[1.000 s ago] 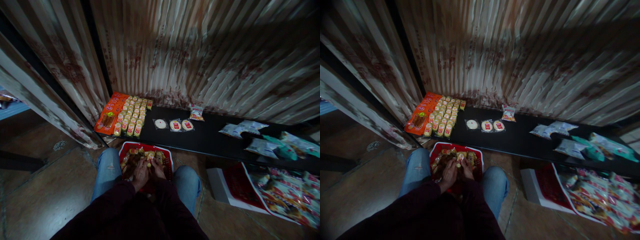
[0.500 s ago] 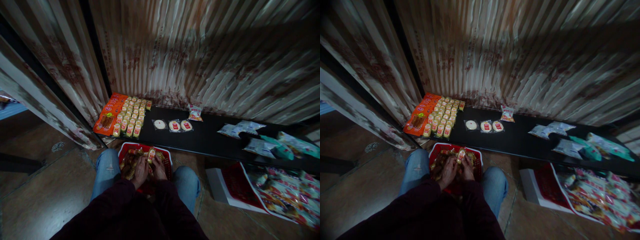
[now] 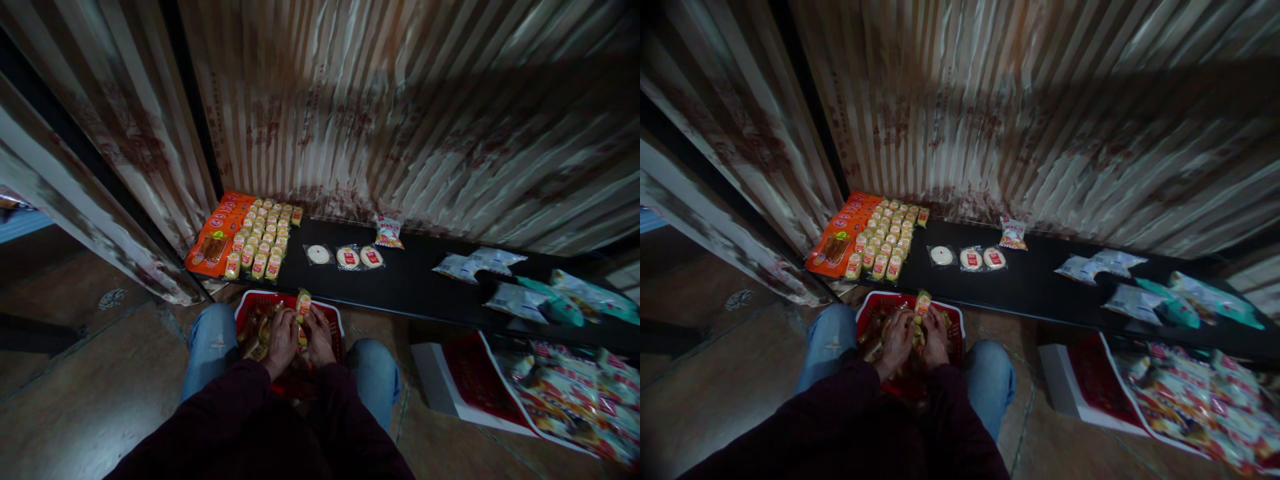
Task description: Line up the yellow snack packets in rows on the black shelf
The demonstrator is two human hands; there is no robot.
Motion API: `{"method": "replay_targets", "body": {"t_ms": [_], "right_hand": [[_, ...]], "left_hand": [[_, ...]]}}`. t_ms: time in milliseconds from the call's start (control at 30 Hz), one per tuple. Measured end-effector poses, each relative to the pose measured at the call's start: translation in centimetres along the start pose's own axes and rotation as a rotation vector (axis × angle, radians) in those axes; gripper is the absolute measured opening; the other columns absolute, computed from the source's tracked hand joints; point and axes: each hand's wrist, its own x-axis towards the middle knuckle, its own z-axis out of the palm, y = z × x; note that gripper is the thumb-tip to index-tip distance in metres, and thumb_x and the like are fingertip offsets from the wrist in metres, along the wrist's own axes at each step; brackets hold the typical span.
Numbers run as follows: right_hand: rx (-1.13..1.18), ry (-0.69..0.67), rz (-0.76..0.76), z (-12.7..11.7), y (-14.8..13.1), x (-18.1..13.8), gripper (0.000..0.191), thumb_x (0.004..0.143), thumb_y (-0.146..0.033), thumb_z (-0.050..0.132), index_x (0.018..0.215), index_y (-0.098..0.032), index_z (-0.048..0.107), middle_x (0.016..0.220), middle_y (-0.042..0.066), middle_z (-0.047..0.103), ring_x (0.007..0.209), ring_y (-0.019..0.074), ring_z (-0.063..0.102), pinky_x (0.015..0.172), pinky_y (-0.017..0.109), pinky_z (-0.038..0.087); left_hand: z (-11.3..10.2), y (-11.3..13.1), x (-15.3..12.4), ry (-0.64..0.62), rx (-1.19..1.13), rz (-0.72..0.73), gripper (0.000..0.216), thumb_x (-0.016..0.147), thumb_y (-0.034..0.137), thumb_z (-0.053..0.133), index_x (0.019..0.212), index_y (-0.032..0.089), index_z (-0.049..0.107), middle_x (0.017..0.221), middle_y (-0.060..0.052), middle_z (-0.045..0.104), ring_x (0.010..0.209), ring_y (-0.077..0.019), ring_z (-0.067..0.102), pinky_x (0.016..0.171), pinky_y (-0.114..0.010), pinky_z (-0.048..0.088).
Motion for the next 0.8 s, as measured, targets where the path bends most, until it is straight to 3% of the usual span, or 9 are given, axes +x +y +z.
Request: {"method": "replay_targets", "body": {"t_ms": [133, 467, 800], "right_hand": [[-0.060, -0.031, -0.047, 0.7, -0.8, 1.1, 0.047, 0.060, -0.035, 0.080, 0.104, -0.024, 0.068, 0.098, 0.003, 0.074, 0.091, 0.0193, 0.068, 0.084, 0.033, 0.053], [-0.126, -0.080, -0.079, 2.6, -2.4, 2.1, 0.047, 0.058, -0.035, 0.081, 0.102, -0.024, 0.068, 0.096, 0.002, 0.074, 0.091, 0.0200, 0.068, 0.086, 0.035, 0.052], [-0.234, -0.058, -0.116, 4.1, -3.2, 4.2, 0.047, 0.056, -0.037, 0.080, 0.099, -0.021, 0.067, 0.096, 0.004, 0.074, 0.091, 0.0200, 0.067, 0.089, 0.035, 0.051]], "left_hand": [[0.0, 0.5, 0.8, 0.051, 0.026, 0.037, 0.030, 0.084, 0.007, 0.040, 0.105, 0.019, 0.058, 0.108, -0.009, 0.062, 0.106, -0.0196, 0.057, 0.097, -0.039, 0.048], [-0.1, 1.2, 3.0, 0.127, -0.006, 0.020, 0.040, 0.079, 0.006, 0.040, 0.113, 0.017, 0.058, 0.116, -0.011, 0.061, 0.112, -0.0209, 0.055, 0.104, -0.041, 0.045], [-0.4, 1.9, 5.0, 0.113, -0.013, -0.057, 0.047, 0.079, 0.007, 0.041, 0.121, 0.017, 0.060, 0.125, -0.011, 0.058, 0.122, -0.0218, 0.051, 0.110, -0.041, 0.040]]}}
